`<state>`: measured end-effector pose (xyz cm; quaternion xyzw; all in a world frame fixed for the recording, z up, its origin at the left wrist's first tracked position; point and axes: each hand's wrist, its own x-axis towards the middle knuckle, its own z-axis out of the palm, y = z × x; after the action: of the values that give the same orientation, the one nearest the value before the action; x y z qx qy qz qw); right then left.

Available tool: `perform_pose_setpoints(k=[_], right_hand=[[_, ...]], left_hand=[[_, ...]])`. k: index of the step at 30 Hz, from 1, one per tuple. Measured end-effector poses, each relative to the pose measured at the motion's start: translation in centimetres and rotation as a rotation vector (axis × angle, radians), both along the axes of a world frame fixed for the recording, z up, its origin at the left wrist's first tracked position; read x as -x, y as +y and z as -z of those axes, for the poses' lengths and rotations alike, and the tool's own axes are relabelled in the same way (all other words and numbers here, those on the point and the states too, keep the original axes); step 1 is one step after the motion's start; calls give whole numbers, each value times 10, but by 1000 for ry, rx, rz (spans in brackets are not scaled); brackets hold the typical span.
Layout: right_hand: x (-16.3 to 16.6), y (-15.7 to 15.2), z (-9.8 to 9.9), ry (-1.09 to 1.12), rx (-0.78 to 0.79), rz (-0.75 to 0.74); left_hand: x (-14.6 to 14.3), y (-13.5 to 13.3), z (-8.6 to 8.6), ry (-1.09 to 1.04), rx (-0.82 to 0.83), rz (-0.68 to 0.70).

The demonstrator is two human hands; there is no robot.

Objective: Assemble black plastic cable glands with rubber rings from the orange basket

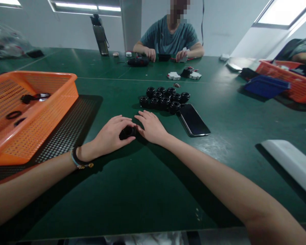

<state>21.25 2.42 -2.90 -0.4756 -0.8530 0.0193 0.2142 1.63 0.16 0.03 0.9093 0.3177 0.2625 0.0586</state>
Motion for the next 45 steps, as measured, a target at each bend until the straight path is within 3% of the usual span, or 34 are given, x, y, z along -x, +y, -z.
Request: perform_pose_setpoints(k=[6,12,16,21,33,45], right_hand=[[-2,-1,-1,76,5,-36],[-3,-14,-15,357,-104,-102],[-3,-19,-20,355,-202,-166],[1,-24,-21,294,-136,-263],[2,-30,-25,553,59,-205],[2,-29,-22,442,-45,-272]], left_hand=[[2,0,1,9,-18,16],[15,-5,0,-70,82,-74],[25,-4,0,-34,125,-168],[26,-1,-3,36,199,-241],[29,3,5,-258,252,-74],[28,0,-1,-276,177,26]])
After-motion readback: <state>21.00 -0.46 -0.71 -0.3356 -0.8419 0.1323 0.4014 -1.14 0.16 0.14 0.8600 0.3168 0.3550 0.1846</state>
